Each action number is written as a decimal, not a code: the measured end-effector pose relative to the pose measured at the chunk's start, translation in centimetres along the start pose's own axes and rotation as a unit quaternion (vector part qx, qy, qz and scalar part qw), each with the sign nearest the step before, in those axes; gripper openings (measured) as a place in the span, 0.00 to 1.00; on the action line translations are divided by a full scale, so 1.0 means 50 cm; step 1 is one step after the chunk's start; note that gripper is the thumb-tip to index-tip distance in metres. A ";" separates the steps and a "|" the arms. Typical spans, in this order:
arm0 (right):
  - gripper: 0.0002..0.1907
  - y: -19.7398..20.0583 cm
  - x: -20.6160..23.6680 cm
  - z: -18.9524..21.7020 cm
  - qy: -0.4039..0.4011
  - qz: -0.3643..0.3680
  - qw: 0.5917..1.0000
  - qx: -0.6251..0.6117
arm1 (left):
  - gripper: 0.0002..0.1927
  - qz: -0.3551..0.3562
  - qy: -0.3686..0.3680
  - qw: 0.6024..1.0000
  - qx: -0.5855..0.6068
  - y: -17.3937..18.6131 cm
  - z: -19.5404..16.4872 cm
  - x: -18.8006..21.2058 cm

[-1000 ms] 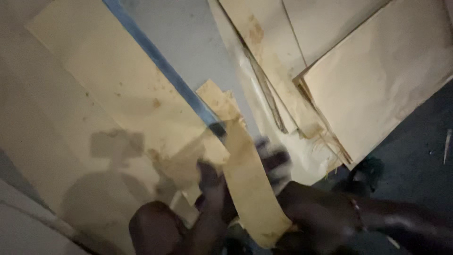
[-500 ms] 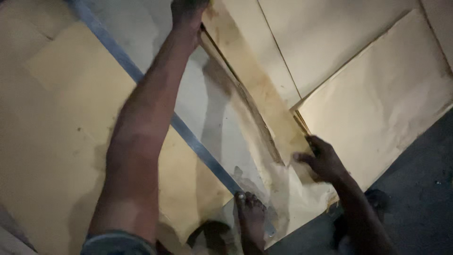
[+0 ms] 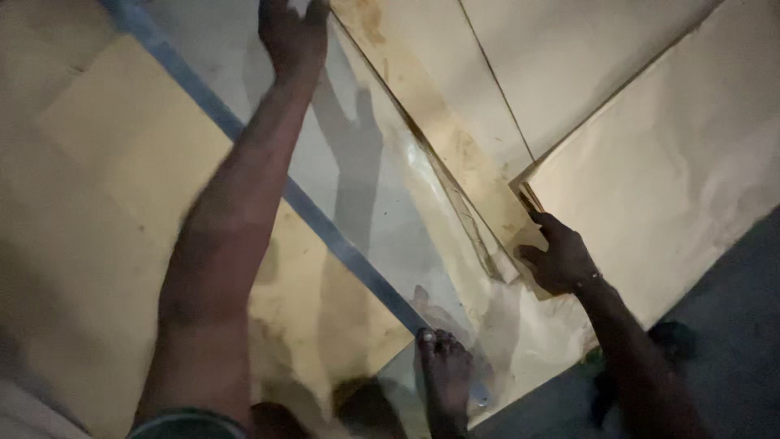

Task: The person uses a metal ruler to scrape a thin sheet of paper on a flat surface, removing small pieces and debris. The person repeatedly scrapes along the ruler's edge and clears away the removed material by hand.

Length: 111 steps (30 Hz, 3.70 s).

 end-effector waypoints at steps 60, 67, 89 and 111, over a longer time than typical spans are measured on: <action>0.45 -0.432 0.338 0.341 0.121 -0.149 0.977 0.094 | 0.47 0.235 0.046 0.896 -0.374 0.505 -0.035 0.526; 0.41 -0.427 0.296 0.367 0.126 -0.155 0.964 0.175 | 0.47 0.236 0.047 0.893 -0.380 0.510 -0.038 0.527; 0.21 -0.448 0.043 0.494 0.047 -0.022 0.994 0.099 | 0.47 0.197 0.079 0.925 -0.317 0.515 -0.051 0.523; 0.13 -0.322 -0.049 0.387 0.055 -0.265 0.958 0.100 | 0.31 0.279 -0.089 0.901 -0.319 0.251 -0.118 0.414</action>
Point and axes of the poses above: each hand's wrist, its own x-axis away from the middle knuckle, its own y-axis out of the back of the hand, z = x × y, the point moved 1 cm from there along -x, towards the middle knuckle, and after that the axes turned 6 degrees about -z, right-handed, at the moved point
